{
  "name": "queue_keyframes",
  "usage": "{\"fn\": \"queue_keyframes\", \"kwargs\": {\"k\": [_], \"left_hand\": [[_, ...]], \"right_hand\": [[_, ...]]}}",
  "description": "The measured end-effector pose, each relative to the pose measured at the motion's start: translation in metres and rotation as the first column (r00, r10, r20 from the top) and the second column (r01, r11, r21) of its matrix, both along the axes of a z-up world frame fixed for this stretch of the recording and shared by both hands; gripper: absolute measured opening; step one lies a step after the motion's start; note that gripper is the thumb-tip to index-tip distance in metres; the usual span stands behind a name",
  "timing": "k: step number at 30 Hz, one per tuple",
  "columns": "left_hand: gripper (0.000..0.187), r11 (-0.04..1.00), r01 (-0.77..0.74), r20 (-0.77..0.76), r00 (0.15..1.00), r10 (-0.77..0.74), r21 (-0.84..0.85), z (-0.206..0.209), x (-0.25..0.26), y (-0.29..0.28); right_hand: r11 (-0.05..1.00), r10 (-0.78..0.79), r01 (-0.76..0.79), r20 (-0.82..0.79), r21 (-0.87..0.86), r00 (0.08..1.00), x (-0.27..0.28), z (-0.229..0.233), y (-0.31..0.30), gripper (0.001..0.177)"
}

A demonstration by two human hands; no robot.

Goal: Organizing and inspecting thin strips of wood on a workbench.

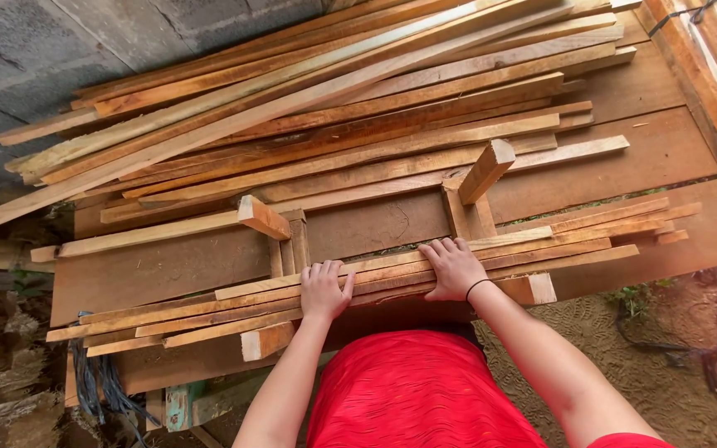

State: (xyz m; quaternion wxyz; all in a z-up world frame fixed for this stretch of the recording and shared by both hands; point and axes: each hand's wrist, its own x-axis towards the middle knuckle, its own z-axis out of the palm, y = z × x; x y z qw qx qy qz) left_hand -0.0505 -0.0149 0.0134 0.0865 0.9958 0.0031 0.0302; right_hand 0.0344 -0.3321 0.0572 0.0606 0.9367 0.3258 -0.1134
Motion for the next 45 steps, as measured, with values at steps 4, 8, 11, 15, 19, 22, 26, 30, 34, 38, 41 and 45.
{"fn": "queue_keyframes", "kwargs": {"k": [4, 8, 11, 15, 19, 22, 26, 30, 34, 38, 41, 45], "left_hand": [[0.040, 1.000, -0.009, -0.005, 1.000, 0.009, -0.020, -0.001, 0.000, 0.000], [0.039, 0.999, -0.011, -0.019, 1.000, 0.010, -0.049, 0.007, -0.001, -0.001], [0.039, 0.998, -0.016, -0.015, 1.000, 0.015, -0.059, 0.005, -0.002, -0.001], [0.040, 0.996, -0.025, -0.018, 1.000, 0.024, -0.083, 0.007, -0.001, -0.001], [0.039, 0.996, -0.027, -0.024, 0.999, 0.025, -0.083, 0.007, -0.002, -0.001], [0.039, 0.995, -0.027, -0.028, 0.999, 0.025, -0.097, 0.005, -0.002, -0.001], [0.040, 0.996, -0.031, -0.030, 0.999, 0.028, -0.087, 0.003, -0.002, -0.001], [0.038, 0.996, -0.034, -0.020, 0.999, 0.032, -0.079, 0.005, -0.001, -0.002], [0.038, 0.996, -0.038, -0.023, 0.999, 0.037, -0.080, 0.001, -0.001, -0.002], [0.039, 0.996, -0.040, -0.024, 0.999, 0.038, -0.081, 0.002, -0.002, -0.002], [0.038, 0.996, -0.039, -0.017, 0.999, 0.038, -0.078, -0.001, -0.001, -0.001], [0.038, 0.993, -0.045, -0.012, 0.999, 0.044, -0.108, -0.003, -0.002, -0.001]], "right_hand": [[1.000, 0.005, -0.005, 0.026, 0.016, 1.000, 0.000, -0.001, -0.002, 0.118], [0.998, 0.012, -0.014, 0.035, 0.063, 0.999, -0.002, 0.001, -0.002, 0.116], [0.997, 0.014, -0.016, 0.039, 0.071, 0.999, -0.002, 0.000, -0.002, 0.115], [0.998, 0.017, -0.019, 0.041, 0.063, 0.999, -0.002, -0.002, -0.003, 0.116], [0.998, 0.023, -0.027, 0.058, 0.065, 0.998, -0.002, -0.006, -0.003, 0.117], [0.997, 0.022, -0.026, 0.057, 0.072, 0.998, -0.002, -0.006, -0.003, 0.116], [0.996, 0.027, -0.033, 0.071, 0.082, 0.997, -0.002, -0.005, -0.003, 0.115], [0.994, 0.042, -0.050, 0.084, 0.093, 0.996, -0.001, -0.012, -0.005, 0.117], [0.994, 0.048, -0.057, 0.102, 0.092, 0.994, -0.002, -0.010, -0.005, 0.117], [0.993, 0.048, -0.059, 0.107, 0.104, 0.993, -0.002, -0.012, -0.006, 0.118], [0.993, 0.050, -0.063, 0.115, 0.104, 0.992, -0.001, -0.014, -0.006, 0.118], [0.993, 0.045, -0.058, 0.120, 0.101, 0.992, -0.002, -0.014, -0.007, 0.119]]}}
